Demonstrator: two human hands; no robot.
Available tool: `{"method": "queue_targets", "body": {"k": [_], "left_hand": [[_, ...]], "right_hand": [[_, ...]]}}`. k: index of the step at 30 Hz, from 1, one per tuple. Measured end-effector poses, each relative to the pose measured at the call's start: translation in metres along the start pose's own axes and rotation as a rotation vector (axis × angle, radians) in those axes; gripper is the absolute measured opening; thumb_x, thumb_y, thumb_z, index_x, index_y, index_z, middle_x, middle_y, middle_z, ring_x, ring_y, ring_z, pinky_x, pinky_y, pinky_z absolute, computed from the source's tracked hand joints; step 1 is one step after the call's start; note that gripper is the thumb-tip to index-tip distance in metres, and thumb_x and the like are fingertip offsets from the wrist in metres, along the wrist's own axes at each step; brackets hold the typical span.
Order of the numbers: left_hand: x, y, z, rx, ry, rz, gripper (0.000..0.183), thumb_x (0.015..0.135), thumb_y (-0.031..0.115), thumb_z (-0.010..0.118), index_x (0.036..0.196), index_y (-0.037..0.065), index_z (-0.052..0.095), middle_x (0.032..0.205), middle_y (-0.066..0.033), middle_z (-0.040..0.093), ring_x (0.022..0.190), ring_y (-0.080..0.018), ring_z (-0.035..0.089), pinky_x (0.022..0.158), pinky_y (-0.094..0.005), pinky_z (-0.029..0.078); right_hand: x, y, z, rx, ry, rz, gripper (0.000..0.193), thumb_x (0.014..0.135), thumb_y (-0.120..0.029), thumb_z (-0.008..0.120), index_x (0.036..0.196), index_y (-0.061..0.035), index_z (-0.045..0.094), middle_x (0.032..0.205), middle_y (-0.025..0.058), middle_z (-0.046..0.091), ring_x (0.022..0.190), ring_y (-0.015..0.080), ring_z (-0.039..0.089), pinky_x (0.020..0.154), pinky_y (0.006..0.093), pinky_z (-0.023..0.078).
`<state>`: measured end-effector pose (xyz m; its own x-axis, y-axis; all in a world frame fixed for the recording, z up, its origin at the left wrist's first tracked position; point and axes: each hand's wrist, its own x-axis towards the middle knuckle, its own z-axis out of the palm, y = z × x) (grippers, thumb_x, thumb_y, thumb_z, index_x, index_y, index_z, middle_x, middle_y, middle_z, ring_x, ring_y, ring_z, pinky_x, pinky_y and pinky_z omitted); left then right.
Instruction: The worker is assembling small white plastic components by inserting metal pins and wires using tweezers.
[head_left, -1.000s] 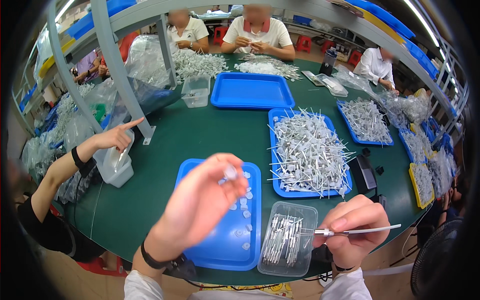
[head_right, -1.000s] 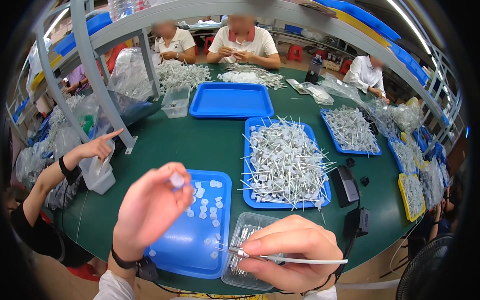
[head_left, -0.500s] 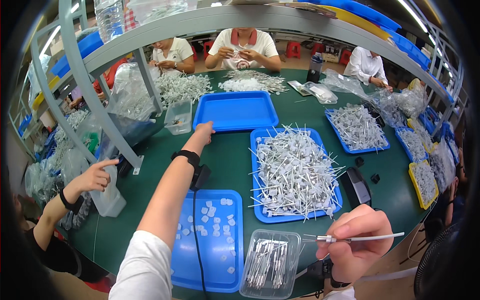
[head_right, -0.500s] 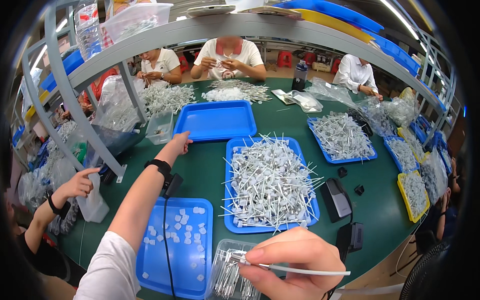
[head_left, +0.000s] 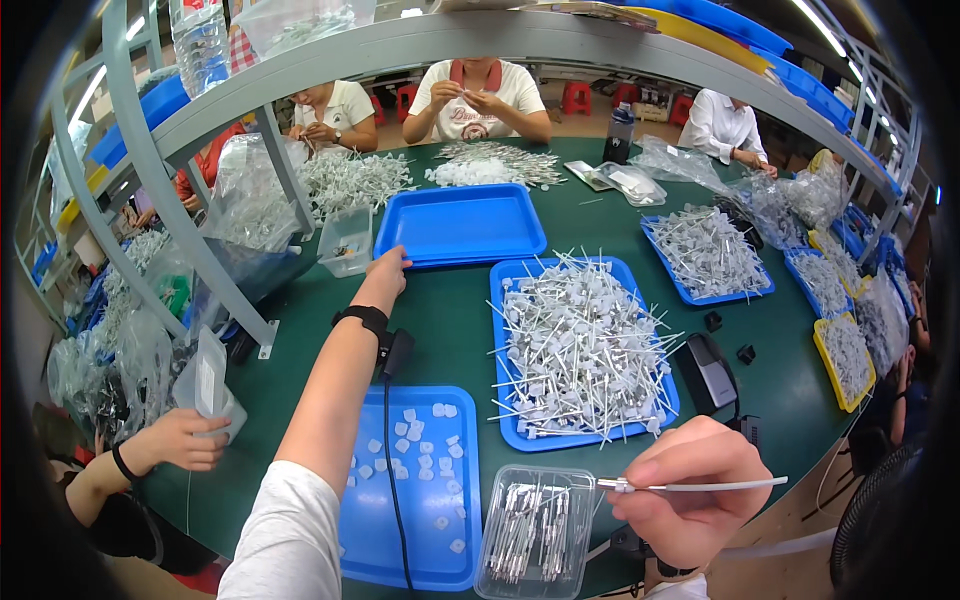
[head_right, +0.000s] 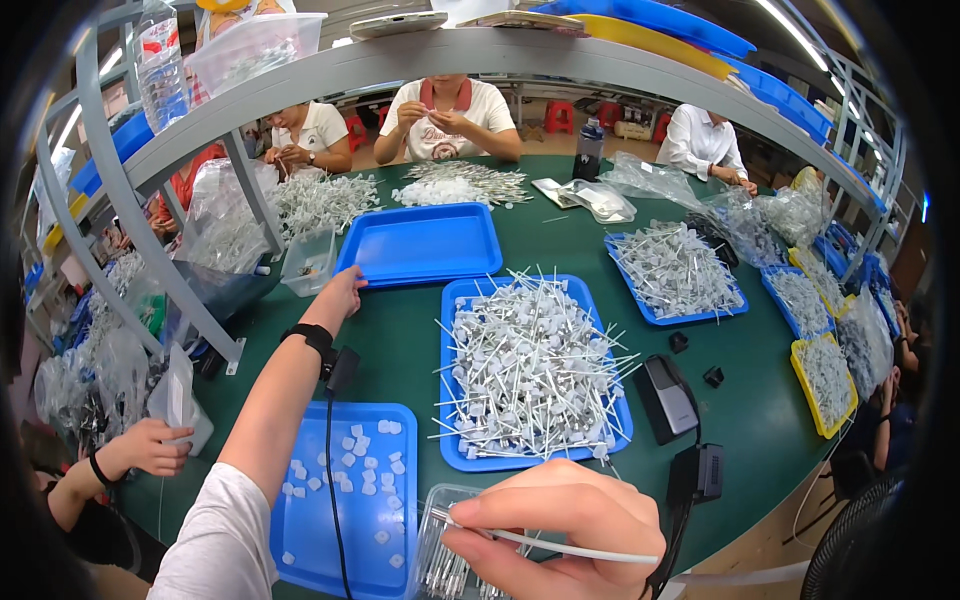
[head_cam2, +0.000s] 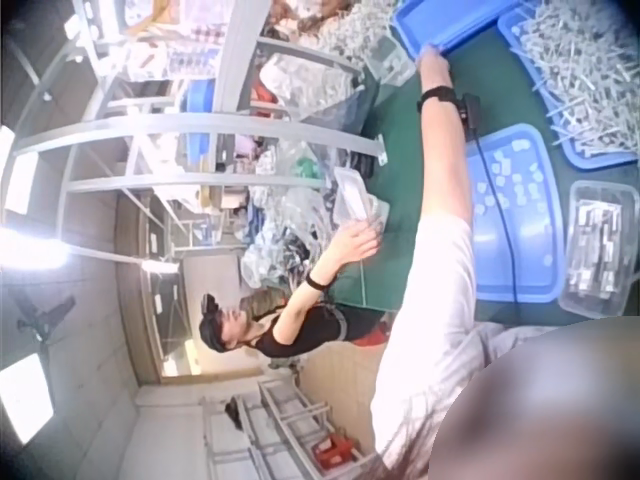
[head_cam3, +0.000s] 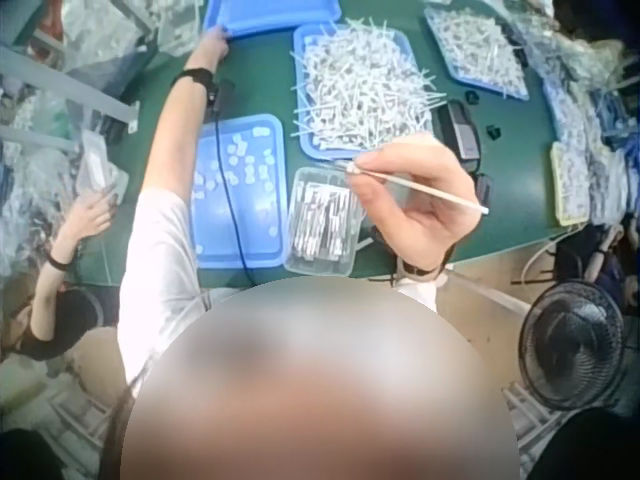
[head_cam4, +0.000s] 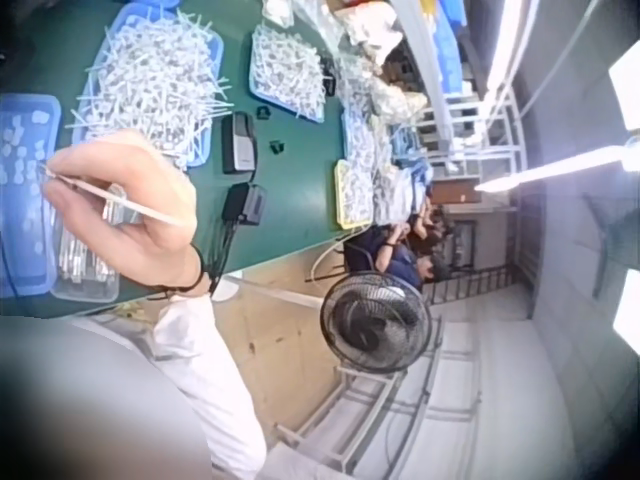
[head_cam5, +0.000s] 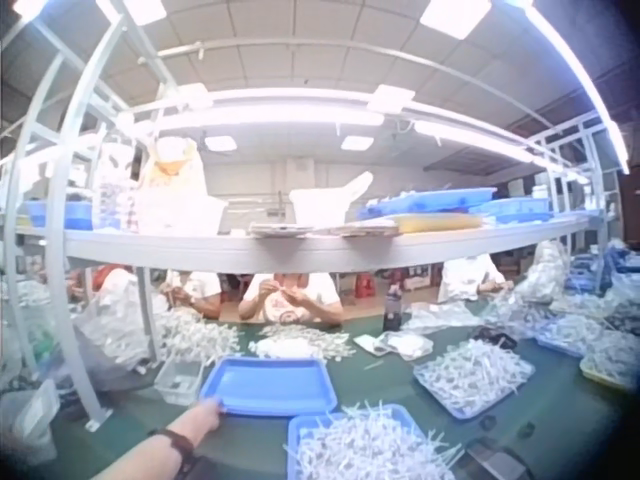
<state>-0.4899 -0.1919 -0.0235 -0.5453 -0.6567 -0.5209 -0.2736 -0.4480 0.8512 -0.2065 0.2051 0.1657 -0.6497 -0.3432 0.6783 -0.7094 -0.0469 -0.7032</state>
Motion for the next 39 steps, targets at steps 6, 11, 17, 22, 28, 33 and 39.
{"method": "queue_targets", "body": {"k": [6,11,17,22,28,33,39], "left_hand": [[0.006,0.017,0.006,-0.206,-0.141,-0.003,0.018,0.073,0.018,0.056,0.065,0.003,0.050,0.056,-0.0072,0.049,0.042,-0.0139,0.039,0.039,-0.0264,0.033],[-0.010,0.036,0.022,-0.352,-0.197,0.221,0.020,0.077,0.016,0.053,0.063,0.004,0.049,0.055,-0.0063,0.048,0.045,-0.0173,0.047,0.046,-0.0283,0.044],[-0.072,0.058,0.004,-0.174,-0.312,0.617,0.020,0.077,0.015,0.056,0.062,0.002,0.050,0.054,-0.0068,0.050,0.050,-0.0179,0.052,0.053,-0.0295,0.048],[-0.145,0.068,-0.064,-0.175,-0.268,0.769,0.024,0.075,0.016,0.056,0.056,0.003,0.050,0.053,-0.0071,0.051,0.047,-0.0166,0.051,0.050,-0.0272,0.045],[-0.249,0.038,-0.169,-0.298,-0.272,0.651,0.031,0.076,0.017,0.057,0.050,0.010,0.042,0.049,-0.0008,0.043,0.055,-0.0134,0.049,0.062,-0.0281,0.043],[-0.303,-0.008,-0.256,-0.395,-0.258,0.656,0.031,0.080,0.017,0.054,0.053,0.012,0.042,0.046,0.0042,0.034,0.052,-0.0079,0.042,0.064,-0.0256,0.041],[-0.354,-0.048,-0.319,-0.493,-0.001,0.796,0.029,0.083,0.017,0.052,0.056,0.013,0.041,0.046,0.0050,0.032,0.050,-0.0043,0.038,0.062,-0.0231,0.040]], "right_hand": [[0.003,0.007,0.002,-0.011,0.011,-0.071,0.021,0.069,0.000,0.067,0.084,0.0035,0.053,0.070,0.0118,0.057,0.057,0.0125,0.057,0.050,0.0182,0.044],[0.005,0.008,0.002,-0.101,0.031,-0.124,0.021,0.069,-0.002,0.067,0.083,0.0035,0.053,0.069,0.0116,0.056,0.053,0.0111,0.055,0.046,0.0172,0.041],[-0.001,0.000,0.010,0.009,0.171,-0.013,0.018,0.072,-0.005,0.065,0.080,0.0027,0.051,0.067,0.0096,0.053,0.046,0.0104,0.051,0.043,0.0168,0.040],[-0.013,-0.012,0.014,0.439,0.235,-0.070,0.013,0.076,-0.004,0.061,0.078,0.0015,0.049,0.065,0.0096,0.050,0.046,0.0125,0.050,0.042,0.0179,0.042],[-0.017,-0.043,0.000,1.165,-0.401,-0.129,0.017,0.088,-0.012,0.044,0.075,-0.0012,0.049,0.074,0.0152,0.052,0.070,0.0252,0.054,0.061,0.0344,0.046],[-0.053,-0.054,0.015,1.619,-0.440,-0.177,0.023,0.090,-0.019,0.042,0.079,0.0013,0.046,0.085,0.0200,0.050,0.072,0.0293,0.052,0.062,0.0364,0.046],[-0.040,-0.060,-0.004,1.570,-0.688,-0.161,0.024,0.091,-0.020,0.041,0.079,0.0011,0.044,0.087,0.0222,0.049,0.073,0.0313,0.052,0.062,0.0375,0.047]]}}
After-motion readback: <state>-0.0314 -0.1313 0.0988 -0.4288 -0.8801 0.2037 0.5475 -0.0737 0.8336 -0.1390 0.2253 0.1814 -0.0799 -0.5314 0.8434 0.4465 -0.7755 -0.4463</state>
